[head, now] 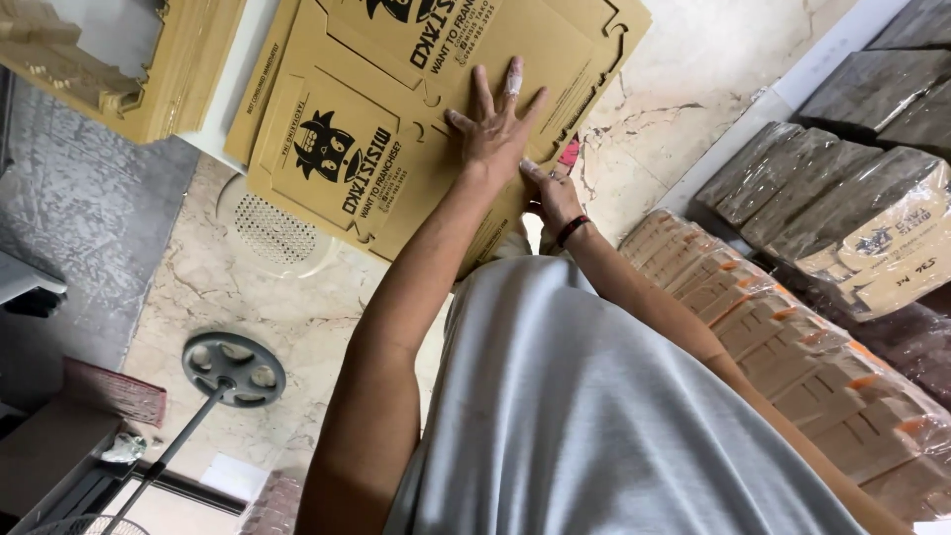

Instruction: The person cuts flat cardboard boxes into smaller pieces using a knife. They repeatedly position the knife along the box edges, slice through the cardboard, and separate the cut sections.

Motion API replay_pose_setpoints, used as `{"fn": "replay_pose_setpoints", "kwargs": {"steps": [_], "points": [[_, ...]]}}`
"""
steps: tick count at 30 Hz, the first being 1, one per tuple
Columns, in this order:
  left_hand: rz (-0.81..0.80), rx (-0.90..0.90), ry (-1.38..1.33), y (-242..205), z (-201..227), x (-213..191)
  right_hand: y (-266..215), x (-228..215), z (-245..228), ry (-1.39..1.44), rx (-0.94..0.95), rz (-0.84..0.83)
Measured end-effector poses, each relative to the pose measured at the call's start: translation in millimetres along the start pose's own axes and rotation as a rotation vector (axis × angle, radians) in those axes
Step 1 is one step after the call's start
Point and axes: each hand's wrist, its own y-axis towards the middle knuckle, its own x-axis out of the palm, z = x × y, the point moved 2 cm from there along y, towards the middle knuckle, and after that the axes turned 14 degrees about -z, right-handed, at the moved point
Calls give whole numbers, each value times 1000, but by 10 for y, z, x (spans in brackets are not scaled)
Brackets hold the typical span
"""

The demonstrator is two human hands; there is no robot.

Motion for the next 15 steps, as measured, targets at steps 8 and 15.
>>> {"fn": "replay_pose_setpoints", "kwargs": {"steps": [8,15], "points": [[11,-99,97,-59,85,-12,358,-250,259,-29,-35,58],[33,-95,98,-111,124,-61,238,-131,142,-41,-49,242]]}}
